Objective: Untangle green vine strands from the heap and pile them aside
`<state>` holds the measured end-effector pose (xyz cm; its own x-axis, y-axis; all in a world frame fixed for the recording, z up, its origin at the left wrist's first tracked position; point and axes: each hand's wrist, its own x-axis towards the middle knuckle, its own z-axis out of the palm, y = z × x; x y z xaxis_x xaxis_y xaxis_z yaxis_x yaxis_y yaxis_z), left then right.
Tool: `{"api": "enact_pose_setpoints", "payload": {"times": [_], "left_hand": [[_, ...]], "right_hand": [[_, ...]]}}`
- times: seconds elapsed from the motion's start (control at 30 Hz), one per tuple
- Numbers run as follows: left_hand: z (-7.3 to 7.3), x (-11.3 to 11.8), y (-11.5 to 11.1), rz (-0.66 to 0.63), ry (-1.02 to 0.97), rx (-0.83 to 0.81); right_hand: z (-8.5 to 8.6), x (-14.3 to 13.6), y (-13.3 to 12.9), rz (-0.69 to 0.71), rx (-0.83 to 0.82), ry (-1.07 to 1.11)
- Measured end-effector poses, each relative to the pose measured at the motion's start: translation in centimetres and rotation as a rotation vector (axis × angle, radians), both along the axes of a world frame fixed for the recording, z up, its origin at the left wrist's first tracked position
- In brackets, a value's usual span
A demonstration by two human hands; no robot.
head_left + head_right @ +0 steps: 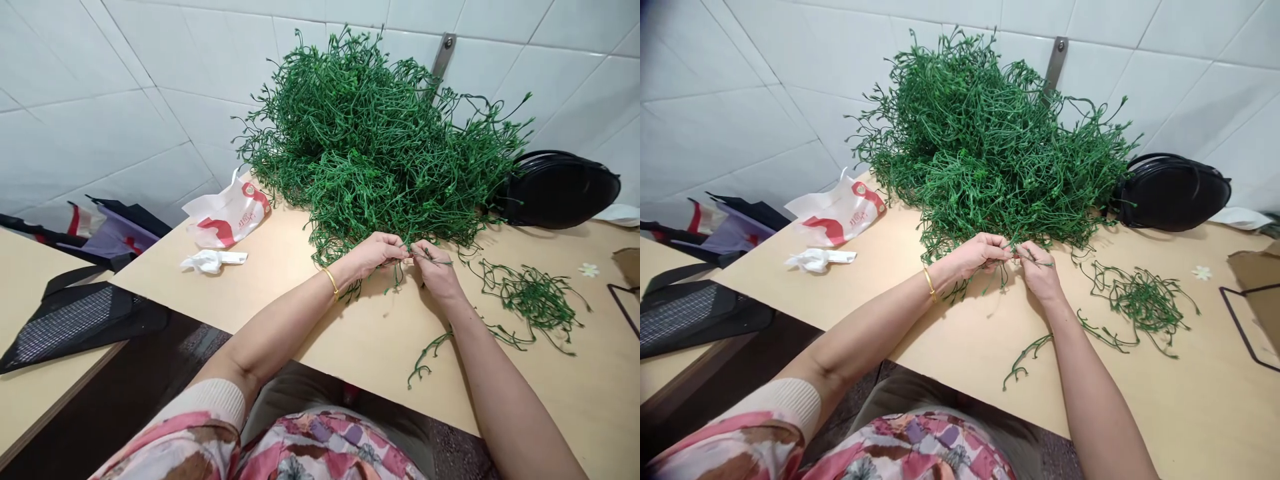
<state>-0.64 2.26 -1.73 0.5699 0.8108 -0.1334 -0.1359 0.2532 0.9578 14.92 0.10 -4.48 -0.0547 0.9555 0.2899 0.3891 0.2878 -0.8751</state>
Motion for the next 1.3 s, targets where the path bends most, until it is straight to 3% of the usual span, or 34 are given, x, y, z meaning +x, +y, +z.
{"api": "enact_pose_setpoints", "payload": {"times": [0.2, 0.37, 0.57, 0.77, 0.9, 1.0, 1.17, 1.23, 1.3], "left_hand": [[-0.1, -0.4, 0.5, -0.045, -0.050, -0.101], [-0.1, -0.7, 0.8, -0.061, 0.002, -0.135], [-0.1, -1.0, 0.5, 0.001, 0.139, 0.023], [-0.3, -0.9, 0.4, 0.030, 0.191, 0.114], [-0.7, -0.7, 0.5, 0.071, 0.204, 0.125], [-0.9, -0.5, 0.5, 0.088, 0.173, 0.157], [-1.0, -0.4, 0.4, 0.064, 0.120, 0.164], [-0.9, -0.6, 0.5, 0.062, 0.150, 0.204], [-0.8, -0.7, 0.5, 0.076, 0.224, 0.312]], "right_hand": [[-0.1, 0.2, 0.5, 0.064, -0.136, 0.237], [0.8, 0.9, -0.2, 0.246, -0.246, 0.193], [1.2, 1.4, -0.4, 0.093, -0.158, 0.149], [1.9, 1.2, -0.8, -0.046, 0.119, -0.032], [1.6, 0.6, -1.0, 0.043, 0.258, -0.265], [1.0, -0.1, -0.8, 0.127, 0.254, -0.389], [0.8, -0.5, -0.9, 0.250, 0.048, -0.371], [0.8, -0.3, -0.9, 0.242, 0.046, -0.416], [0.6, -0.2, -0.9, 0.158, 0.147, -0.582]]}}
